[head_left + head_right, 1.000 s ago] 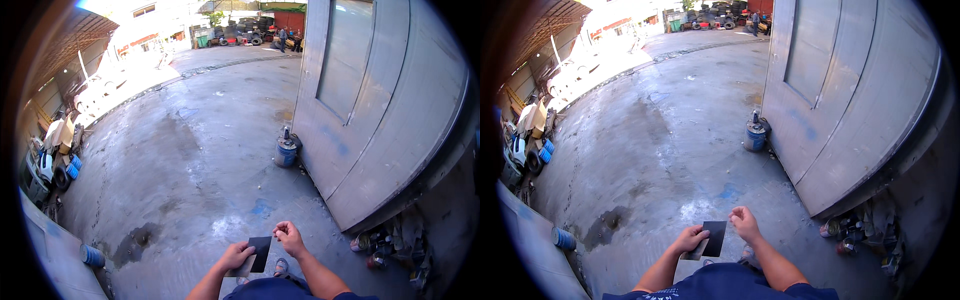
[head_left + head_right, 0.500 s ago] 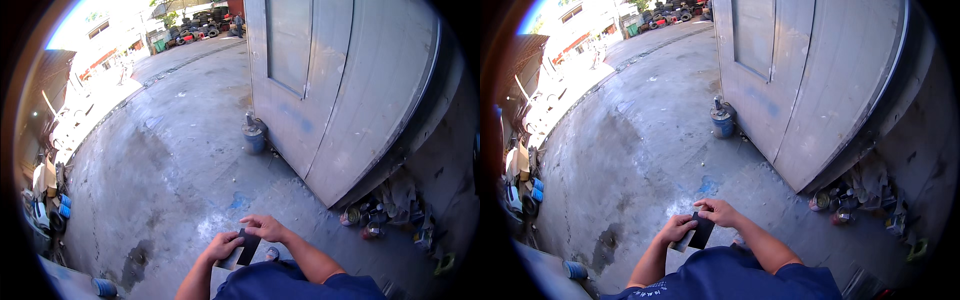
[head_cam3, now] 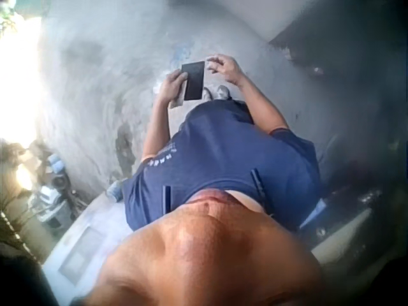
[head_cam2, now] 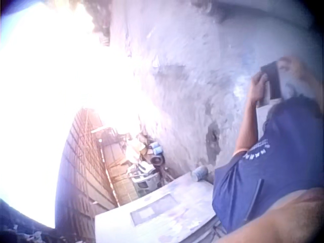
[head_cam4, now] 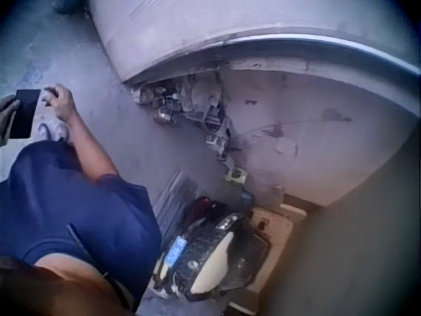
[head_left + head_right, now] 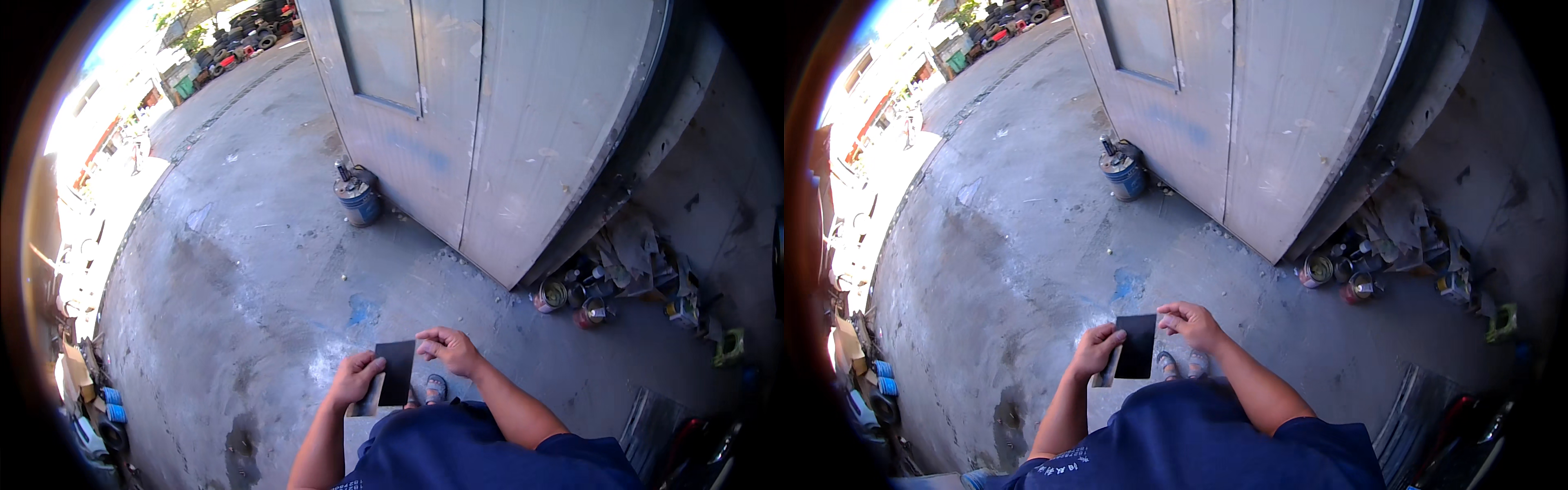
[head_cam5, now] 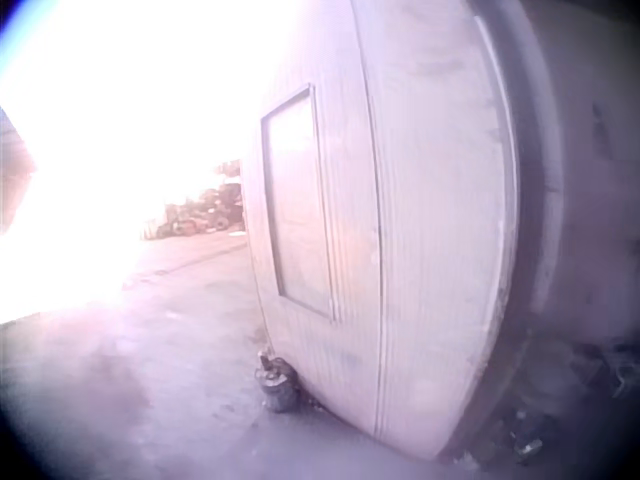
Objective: The person holds and compares two rectangular sandpaper sheets, rubbing them together and inspecting their surfaces. The person walks around a garage area and sits on a small stool while continuing to handle the sheets.
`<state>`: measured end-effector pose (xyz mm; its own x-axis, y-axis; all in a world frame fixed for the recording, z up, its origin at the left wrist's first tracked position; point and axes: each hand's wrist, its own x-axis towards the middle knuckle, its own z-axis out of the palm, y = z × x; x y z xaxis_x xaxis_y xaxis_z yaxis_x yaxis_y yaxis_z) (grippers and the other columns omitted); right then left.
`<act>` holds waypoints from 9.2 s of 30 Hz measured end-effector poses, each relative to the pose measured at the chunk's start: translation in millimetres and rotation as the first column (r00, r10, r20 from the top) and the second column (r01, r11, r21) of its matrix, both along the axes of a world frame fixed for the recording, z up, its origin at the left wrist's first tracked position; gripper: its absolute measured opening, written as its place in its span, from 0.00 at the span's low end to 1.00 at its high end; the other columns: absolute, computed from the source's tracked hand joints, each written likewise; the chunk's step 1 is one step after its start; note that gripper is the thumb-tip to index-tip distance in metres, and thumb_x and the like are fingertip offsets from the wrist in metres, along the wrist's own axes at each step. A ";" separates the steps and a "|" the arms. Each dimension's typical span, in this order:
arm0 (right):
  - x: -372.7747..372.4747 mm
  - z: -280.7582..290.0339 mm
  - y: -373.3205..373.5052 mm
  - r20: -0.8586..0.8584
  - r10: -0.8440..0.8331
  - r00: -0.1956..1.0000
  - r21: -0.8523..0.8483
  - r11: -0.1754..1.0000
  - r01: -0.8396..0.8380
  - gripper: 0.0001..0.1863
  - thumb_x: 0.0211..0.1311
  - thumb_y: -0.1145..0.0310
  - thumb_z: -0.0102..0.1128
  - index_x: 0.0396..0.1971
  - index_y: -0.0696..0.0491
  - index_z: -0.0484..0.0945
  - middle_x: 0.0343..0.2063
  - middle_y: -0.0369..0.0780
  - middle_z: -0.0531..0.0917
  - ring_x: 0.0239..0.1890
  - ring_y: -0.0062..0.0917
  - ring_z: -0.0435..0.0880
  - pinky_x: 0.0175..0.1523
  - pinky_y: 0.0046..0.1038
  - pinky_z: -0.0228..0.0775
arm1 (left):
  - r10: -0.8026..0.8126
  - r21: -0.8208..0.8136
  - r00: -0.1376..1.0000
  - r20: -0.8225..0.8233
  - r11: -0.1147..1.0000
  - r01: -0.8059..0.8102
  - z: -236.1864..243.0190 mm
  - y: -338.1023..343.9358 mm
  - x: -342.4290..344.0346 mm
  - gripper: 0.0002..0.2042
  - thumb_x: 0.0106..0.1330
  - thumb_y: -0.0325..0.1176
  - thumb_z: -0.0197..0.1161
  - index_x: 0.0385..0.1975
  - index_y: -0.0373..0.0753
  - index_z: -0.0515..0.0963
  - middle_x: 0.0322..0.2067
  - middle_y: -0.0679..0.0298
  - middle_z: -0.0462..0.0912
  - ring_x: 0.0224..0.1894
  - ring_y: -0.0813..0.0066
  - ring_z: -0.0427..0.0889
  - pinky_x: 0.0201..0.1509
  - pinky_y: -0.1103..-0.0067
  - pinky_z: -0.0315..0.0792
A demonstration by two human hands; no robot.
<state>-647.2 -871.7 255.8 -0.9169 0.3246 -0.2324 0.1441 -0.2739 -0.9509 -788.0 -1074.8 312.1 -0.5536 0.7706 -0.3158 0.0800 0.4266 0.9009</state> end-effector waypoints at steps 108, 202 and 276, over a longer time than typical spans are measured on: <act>8.2 93.0 -3.3 -0.285 -0.326 0.901 0.783 0.463 0.415 0.24 0.65 0.72 0.52 0.60 0.62 0.64 0.52 0.55 0.75 0.54 0.43 0.77 0.57 0.33 0.68 | -0.091 0.600 0.873 0.480 0.760 -0.251 23.6 145.1 0.7 0.10 0.68 0.26 0.56 0.47 0.35 0.68 0.42 0.61 0.79 0.41 0.77 0.78 0.47 0.78 0.74; 45.6 113.0 74.6 -0.059 -0.519 0.853 0.104 0.846 0.522 0.17 0.65 0.70 0.53 0.51 0.60 0.71 0.42 0.38 0.80 0.46 0.17 0.76 0.53 0.22 0.68 | -0.300 0.372 0.949 0.097 0.895 0.245 11.0 136.7 -23.7 0.11 0.68 0.29 0.56 0.46 0.33 0.70 0.40 0.62 0.80 0.41 0.79 0.77 0.47 0.78 0.72; 463.4 58.3 282.6 0.209 -0.868 0.450 0.652 0.466 0.597 0.12 0.64 0.62 0.58 0.30 0.57 0.77 0.22 0.42 0.81 0.25 0.29 0.81 0.34 0.28 0.71 | -0.993 0.062 0.110 -0.047 0.107 0.992 -10.4 600.2 370.5 0.08 0.68 0.33 0.57 0.35 0.33 0.76 0.28 0.65 0.80 0.33 0.81 0.75 0.41 0.81 0.71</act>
